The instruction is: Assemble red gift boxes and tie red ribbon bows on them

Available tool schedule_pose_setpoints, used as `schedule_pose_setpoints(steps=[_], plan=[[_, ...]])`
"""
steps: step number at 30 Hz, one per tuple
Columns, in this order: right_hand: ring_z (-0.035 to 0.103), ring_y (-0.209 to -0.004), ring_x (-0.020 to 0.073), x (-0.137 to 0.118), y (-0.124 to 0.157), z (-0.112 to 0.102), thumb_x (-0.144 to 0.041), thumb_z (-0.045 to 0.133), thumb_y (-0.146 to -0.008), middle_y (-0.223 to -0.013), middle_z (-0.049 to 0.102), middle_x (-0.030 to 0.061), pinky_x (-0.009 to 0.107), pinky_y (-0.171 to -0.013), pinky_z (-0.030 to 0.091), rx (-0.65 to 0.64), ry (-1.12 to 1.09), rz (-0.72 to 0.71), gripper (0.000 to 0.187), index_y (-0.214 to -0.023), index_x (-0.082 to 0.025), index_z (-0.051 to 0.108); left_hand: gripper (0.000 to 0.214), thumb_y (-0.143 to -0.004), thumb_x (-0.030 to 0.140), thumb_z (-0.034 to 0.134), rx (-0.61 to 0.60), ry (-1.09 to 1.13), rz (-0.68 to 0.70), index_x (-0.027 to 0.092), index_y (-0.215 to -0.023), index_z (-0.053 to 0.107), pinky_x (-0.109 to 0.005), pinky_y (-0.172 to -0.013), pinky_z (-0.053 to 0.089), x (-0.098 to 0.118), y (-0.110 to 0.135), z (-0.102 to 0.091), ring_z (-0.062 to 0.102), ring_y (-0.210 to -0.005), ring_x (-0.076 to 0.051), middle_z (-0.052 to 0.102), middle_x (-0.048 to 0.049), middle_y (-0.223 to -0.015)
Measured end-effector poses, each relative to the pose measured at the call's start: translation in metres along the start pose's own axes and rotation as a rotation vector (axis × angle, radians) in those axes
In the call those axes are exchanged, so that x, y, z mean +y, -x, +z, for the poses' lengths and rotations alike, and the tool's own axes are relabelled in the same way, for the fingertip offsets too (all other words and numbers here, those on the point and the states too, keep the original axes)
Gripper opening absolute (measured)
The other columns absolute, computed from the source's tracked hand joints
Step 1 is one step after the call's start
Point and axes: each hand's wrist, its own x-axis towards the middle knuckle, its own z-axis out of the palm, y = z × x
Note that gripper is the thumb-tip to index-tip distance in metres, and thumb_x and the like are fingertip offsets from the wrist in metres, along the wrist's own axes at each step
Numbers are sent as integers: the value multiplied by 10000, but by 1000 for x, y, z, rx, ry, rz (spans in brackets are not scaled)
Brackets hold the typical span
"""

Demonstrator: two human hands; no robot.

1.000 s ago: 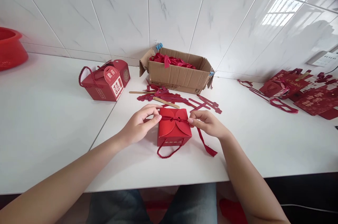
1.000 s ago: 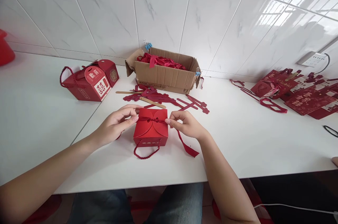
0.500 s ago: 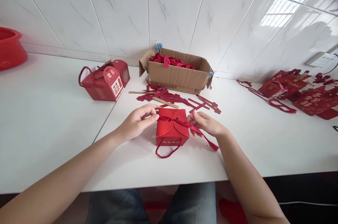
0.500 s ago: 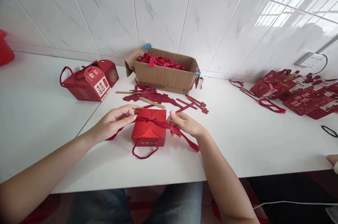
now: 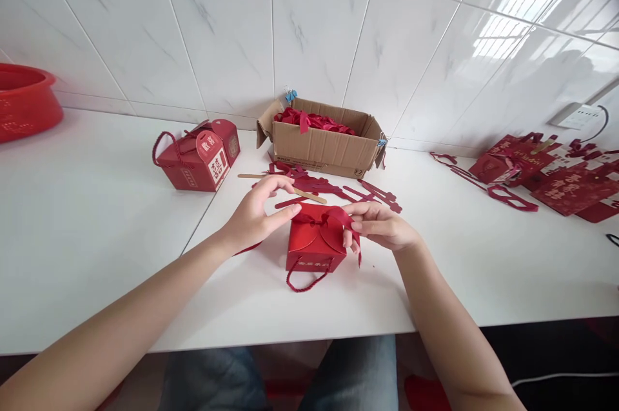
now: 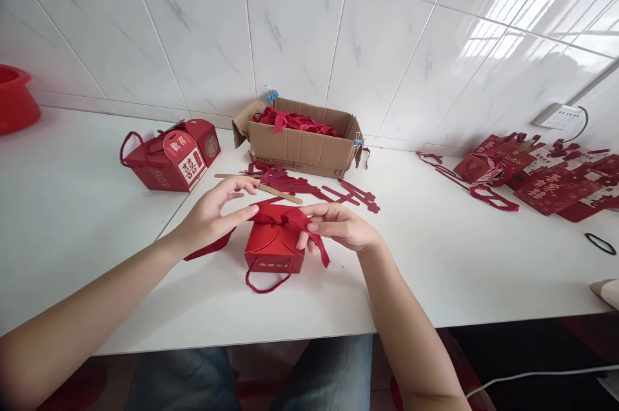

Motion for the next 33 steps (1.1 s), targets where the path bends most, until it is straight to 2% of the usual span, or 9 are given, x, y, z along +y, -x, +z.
schedule_pose_setpoints(steps=[3, 6, 13, 17, 20, 24, 26, 29, 33], plan=[[674, -591, 134, -4, -6, 7, -322, 682, -844, -787, 748, 37, 271, -588, 533, -4, -2, -4, 370, -1174, -171, 613, 243, -803, 415, 641, -129, -71, 95, 202, -912, 603, -372, -953, 457, 23, -6, 5, 595, -1043, -215, 643, -52, -1042], [645, -532, 111, -4, -10, 14, -335, 672, -851, -734, 737, 16, 251, -553, 524, 108, -4, -53, 289, -1087, -174, 633, 289, -814, 480, 625, -212, -83, 28, 199, -877, 633, -333, -787, 501, 37, -11, 16, 634, -849, -189, 685, -26, -907], [581, -469, 85, 0, -9, 25, -365, 679, -842, -678, 708, -2, 223, -493, 464, 272, 41, -86, 211, -932, -187, 611, 280, -853, 423, 574, -94, -73, -81, 184, -758, 684, -287, -674, 472, 35, -14, 29, 637, -779, -179, 713, -24, -828], [493, -456, 66, -2, -7, 29, -433, 706, -796, -580, 610, -27, 214, -465, 407, 429, 158, -70, 275, -802, -165, 648, 275, -866, 395, 541, -64, -65, -88, 177, -790, 691, -273, -589, 442, 33, -13, 26, 612, -712, -174, 699, -26, -796], [479, -509, 74, -2, -7, 33, -458, 737, -750, -601, 594, -16, 225, -495, 400, 502, 258, -56, 315, -837, -156, 704, 267, -873, 350, 503, -63, -78, -74, 177, -754, 667, -262, -541, 407, 33, -13, 26, 574, -659, -162, 665, -16, -738], [407, -501, 75, -1, -12, 41, -458, 709, -772, -555, 510, -42, 230, -489, 336, 476, 392, -47, 375, -1014, -172, 718, 254, -878, 306, 483, -50, -114, -2, 179, -698, 610, -272, -604, 428, 39, -14, 30, 559, -662, -154, 629, -5, -694], [332, -487, 67, 1, -15, 44, -453, 664, -811, -531, 444, -50, 231, -471, 272, 468, 465, -79, 325, -959, -173, 735, 232, -870, 306, 500, -42, -117, 80, 178, -718, 620, -291, -705, 466, 42, -15, 32, 587, -764, -172, 640, -25, -786], [361, -532, 81, 6, -17, 45, -442, 644, -824, -602, 487, -14, 249, -496, 297, 483, 506, -178, 293, -747, -171, 724, 200, -860, 336, 529, -22, -125, 159, 188, -801, 650, -319, -831, 476, 43, -15, 29, 584, -947, -205, 616, -54, -954], [465, -625, 107, 9, -18, 44, -398, 690, -787, -834, 604, 44, 264, -544, 375, 548, 498, -279, 216, -729, -192, 718, 225, -893, 388, 476, -72, -185, -7, 209, -867, 610, -334, -799, 472, 31, -13, 11, 579, -951, -210, 611, -47, -989]])
